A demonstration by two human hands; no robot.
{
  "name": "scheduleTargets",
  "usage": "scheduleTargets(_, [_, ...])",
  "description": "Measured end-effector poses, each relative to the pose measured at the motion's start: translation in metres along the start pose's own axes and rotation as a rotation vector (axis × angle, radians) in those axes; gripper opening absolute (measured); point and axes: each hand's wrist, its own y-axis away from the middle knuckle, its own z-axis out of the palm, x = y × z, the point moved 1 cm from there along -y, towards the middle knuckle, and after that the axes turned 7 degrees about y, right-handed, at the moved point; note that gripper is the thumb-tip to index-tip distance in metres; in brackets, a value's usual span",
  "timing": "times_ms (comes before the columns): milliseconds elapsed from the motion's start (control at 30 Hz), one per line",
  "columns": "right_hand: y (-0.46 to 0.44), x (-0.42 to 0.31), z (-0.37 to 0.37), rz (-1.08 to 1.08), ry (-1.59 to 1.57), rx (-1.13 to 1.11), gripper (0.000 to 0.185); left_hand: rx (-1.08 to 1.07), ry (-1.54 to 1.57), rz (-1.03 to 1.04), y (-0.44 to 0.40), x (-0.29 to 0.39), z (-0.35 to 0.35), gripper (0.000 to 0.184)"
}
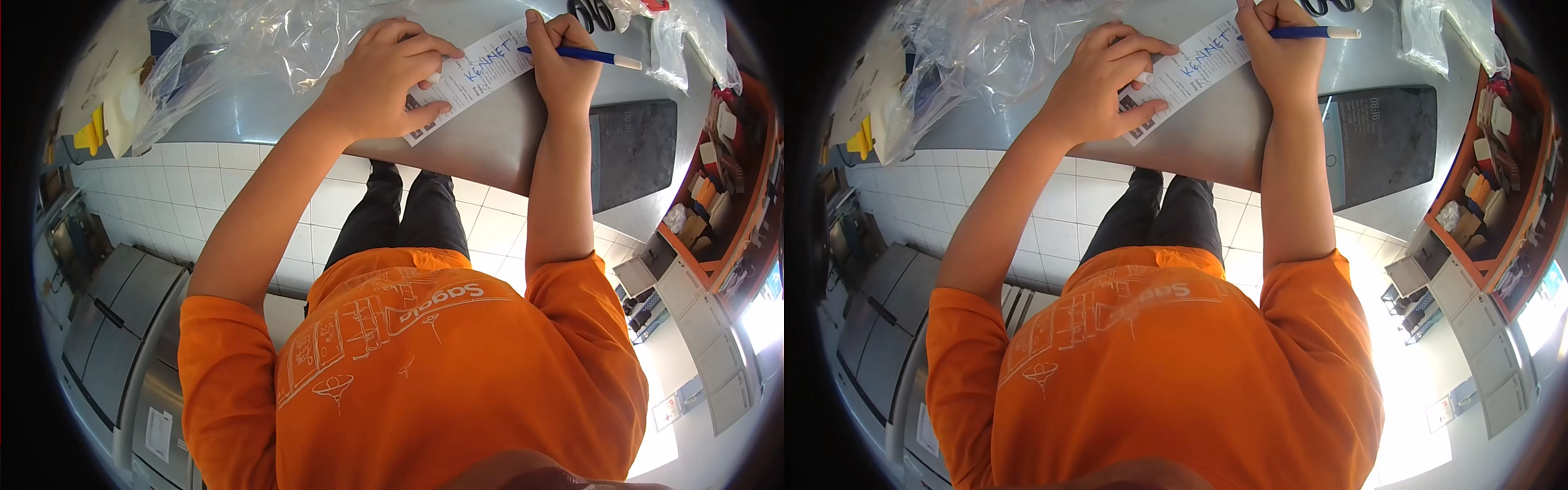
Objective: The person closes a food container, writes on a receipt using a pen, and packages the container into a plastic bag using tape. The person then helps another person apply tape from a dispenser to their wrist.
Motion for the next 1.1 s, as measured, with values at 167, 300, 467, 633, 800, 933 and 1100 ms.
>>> scheduleTargets(167, [-0.002,-0.004,0.001,-0.062,0.112,-0.033,0.040,-0.002,0.002,-0.001,0.000,-0.001,0.001,0.029])
scheduleTargets(300, [-0.003,-0.004,0.004,-0.065,0.065,-0.012,0.039,-0.007,-0.008,0.002,0.001,-0.001,0.001,0.029])
scheduleTargets(467, [-0.005,-0.002,0.000,-0.026,0.208,-0.048,0.039,0.005,-0.020,0.007,0.000,-0.001,0.001,0.029])
scheduleTargets(633, [-0.003,0.000,0.000,0.037,0.011,0.052,0.037,0.016,-0.006,0.014,0.000,0.000,0.001,0.029])
scheduleTargets(800, [-0.002,0.005,-0.003,0.006,0.042,-0.005,0.039,0.032,-0.009,0.022,0.001,-0.002,0.002,0.029])
scheduleTargets(933, [0.000,0.002,-0.001,-0.062,0.141,-0.022,0.039,0.034,0.001,0.019,0.001,-0.002,0.003,0.029])
scheduleTargets(1100, [-0.005,0.008,-0.004,-0.012,0.026,0.110,0.038,0.026,0.012,0.012,0.001,-0.001,0.002,0.030])
